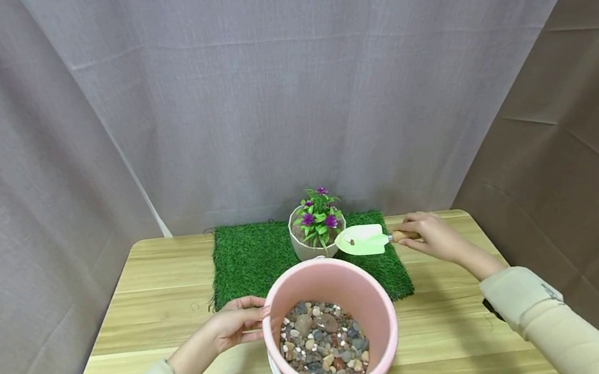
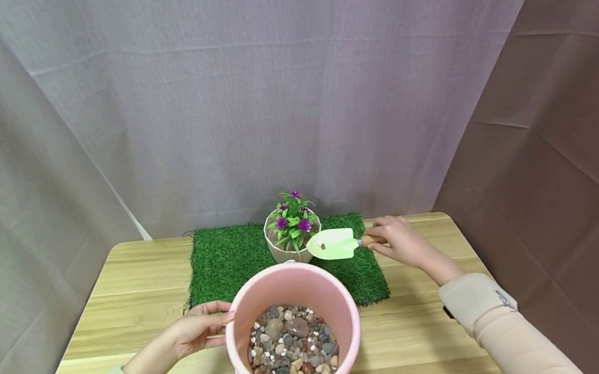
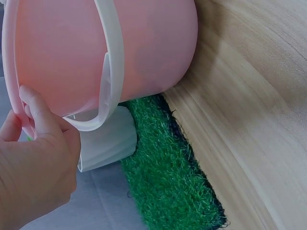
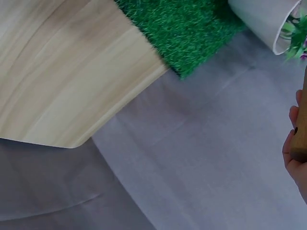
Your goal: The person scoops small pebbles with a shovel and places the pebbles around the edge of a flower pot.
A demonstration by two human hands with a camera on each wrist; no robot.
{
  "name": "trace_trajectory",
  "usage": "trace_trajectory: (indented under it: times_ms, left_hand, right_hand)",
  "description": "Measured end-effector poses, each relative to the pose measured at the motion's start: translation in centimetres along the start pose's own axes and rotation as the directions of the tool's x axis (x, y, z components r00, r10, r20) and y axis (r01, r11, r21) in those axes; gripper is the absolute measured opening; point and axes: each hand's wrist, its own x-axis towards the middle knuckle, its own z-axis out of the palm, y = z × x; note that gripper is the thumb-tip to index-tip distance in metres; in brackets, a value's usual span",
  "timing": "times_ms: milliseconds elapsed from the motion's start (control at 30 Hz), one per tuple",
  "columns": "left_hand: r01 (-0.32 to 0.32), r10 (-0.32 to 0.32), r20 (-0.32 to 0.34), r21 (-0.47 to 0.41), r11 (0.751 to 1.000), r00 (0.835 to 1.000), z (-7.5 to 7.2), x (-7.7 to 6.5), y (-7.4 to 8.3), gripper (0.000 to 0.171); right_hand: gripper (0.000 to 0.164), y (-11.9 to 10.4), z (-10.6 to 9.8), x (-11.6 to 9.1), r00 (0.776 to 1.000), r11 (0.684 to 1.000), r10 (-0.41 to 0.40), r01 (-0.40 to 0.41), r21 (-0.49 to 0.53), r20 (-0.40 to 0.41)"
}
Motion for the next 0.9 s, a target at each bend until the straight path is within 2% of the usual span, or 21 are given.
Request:
trace_trajectory:
  times_ms: [267,567,733,900]
  left_hand:
    - [-0.006,0.006,-0.001,-0.006,1.0,1.0,-0.1,0.0,-0.1,0.021]
    - [-0.008,0.008,-0.014,-0.005,1.0,1.0,0.0,0.2,-0.3,0.019]
    - [-0.01,0.01,0.0,-0.018,1.0,1.0,0.0,0.3,-0.5,0.018]
    - [-0.014,0.014,-0.005,-0.013,1.0,1.0,-0.2,0.3,-0.4,0.019]
  right_hand:
    - [0.023,1.4,0.7,0.3,0.995,0.994,0.098,-0.097,-0.04,0.016]
    - [0.025,2.1,1.3,1.5,0.973,0.977,0.205,-0.197,-0.081,0.107]
    - [0.02,2.0,1.8,2.6,0.972,0.978,0.196,-0.183,-0.105,0.13]
    - [0.004,1.4,1.4,4.5,0.981,0.978,0.155,-0.135,-0.161,0.118]
